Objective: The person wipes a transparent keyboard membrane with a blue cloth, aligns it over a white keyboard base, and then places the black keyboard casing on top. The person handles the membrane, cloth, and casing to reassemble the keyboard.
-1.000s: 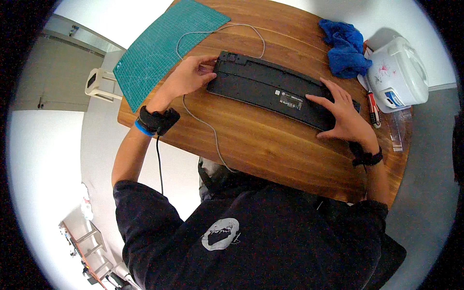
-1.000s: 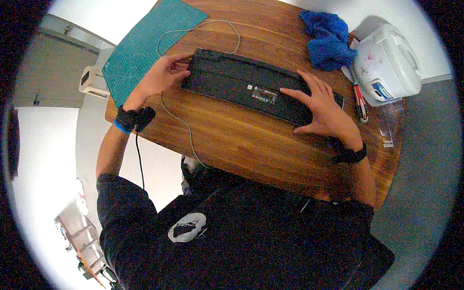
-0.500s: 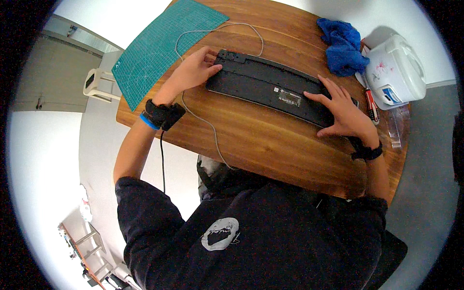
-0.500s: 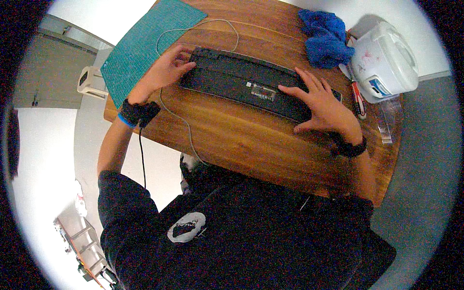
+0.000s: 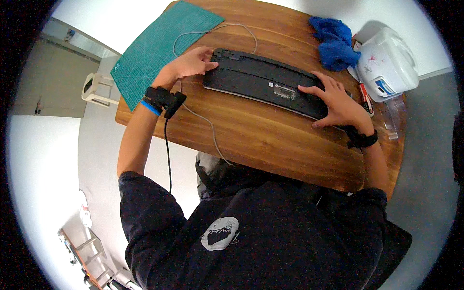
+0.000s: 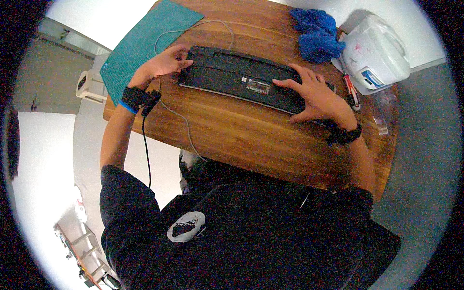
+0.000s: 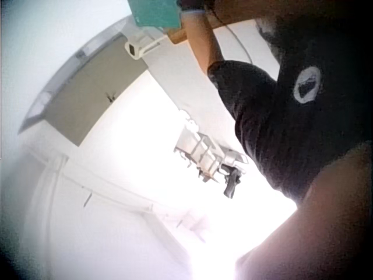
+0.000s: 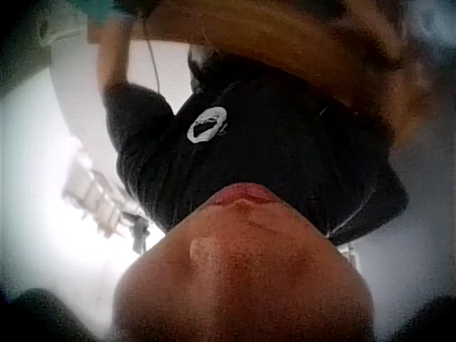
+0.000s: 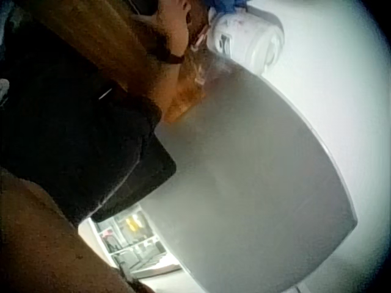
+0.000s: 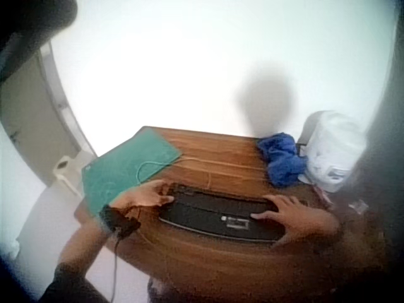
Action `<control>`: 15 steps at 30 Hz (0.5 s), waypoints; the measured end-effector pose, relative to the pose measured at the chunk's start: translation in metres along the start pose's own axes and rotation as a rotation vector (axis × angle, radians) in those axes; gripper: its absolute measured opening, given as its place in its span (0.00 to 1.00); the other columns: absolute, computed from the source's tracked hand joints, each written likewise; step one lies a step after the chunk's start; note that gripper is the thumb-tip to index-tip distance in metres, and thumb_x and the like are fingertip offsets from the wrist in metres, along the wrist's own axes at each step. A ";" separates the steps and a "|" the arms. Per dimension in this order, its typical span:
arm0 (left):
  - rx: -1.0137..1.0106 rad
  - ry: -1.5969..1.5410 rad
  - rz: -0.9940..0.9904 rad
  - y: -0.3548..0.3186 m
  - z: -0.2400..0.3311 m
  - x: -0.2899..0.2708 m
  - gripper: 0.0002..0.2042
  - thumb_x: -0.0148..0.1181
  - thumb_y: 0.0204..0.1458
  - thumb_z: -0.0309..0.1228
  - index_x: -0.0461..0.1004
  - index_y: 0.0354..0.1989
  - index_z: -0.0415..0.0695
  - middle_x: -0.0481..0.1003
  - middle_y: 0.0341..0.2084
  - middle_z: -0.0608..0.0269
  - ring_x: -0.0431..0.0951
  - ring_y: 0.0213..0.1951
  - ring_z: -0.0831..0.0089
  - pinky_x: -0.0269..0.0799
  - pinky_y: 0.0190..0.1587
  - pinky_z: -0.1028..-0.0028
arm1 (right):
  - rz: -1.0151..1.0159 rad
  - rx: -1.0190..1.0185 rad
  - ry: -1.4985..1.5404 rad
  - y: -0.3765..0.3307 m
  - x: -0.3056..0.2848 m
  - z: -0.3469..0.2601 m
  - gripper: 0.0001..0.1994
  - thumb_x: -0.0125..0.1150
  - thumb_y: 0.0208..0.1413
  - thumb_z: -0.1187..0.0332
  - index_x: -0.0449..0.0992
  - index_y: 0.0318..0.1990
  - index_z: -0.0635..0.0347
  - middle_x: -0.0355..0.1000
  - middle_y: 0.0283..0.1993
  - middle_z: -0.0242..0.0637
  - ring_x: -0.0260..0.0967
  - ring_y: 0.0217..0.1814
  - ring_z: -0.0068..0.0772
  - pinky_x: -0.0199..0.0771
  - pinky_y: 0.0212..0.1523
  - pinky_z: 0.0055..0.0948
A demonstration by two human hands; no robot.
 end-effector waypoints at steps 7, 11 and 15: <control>-0.099 -0.090 -0.001 -0.002 -0.003 0.001 0.22 0.67 0.61 0.37 0.75 0.58 0.35 0.74 0.33 0.69 0.74 0.36 0.76 0.70 0.36 0.75 | 0.127 -0.036 0.015 -0.016 0.010 0.013 0.61 0.86 0.33 0.49 0.53 0.79 0.27 0.39 0.83 0.53 0.38 0.84 0.67 0.43 0.77 0.69; -0.113 -0.175 0.028 -0.024 0.009 0.006 0.24 0.68 0.61 0.36 0.73 0.60 0.35 0.80 0.40 0.64 0.75 0.38 0.76 0.72 0.39 0.76 | 0.126 0.041 0.066 -0.039 0.003 0.026 0.64 0.86 0.33 0.50 0.50 0.80 0.30 0.39 0.83 0.55 0.36 0.84 0.66 0.41 0.78 0.69; -0.043 0.044 0.100 -0.018 0.011 0.007 0.31 0.69 0.58 0.35 0.66 0.67 0.35 0.80 0.51 0.50 0.80 0.49 0.62 0.76 0.52 0.65 | 0.063 0.154 0.064 -0.066 0.006 0.041 0.65 0.87 0.31 0.59 0.50 0.80 0.32 0.41 0.82 0.57 0.39 0.84 0.65 0.45 0.80 0.60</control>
Point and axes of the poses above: each hand's wrist, its own y-axis towards the middle knuckle, its own x-axis out of the palm, z = x × y, the point moved 5 cm from there along y, towards the middle knuckle
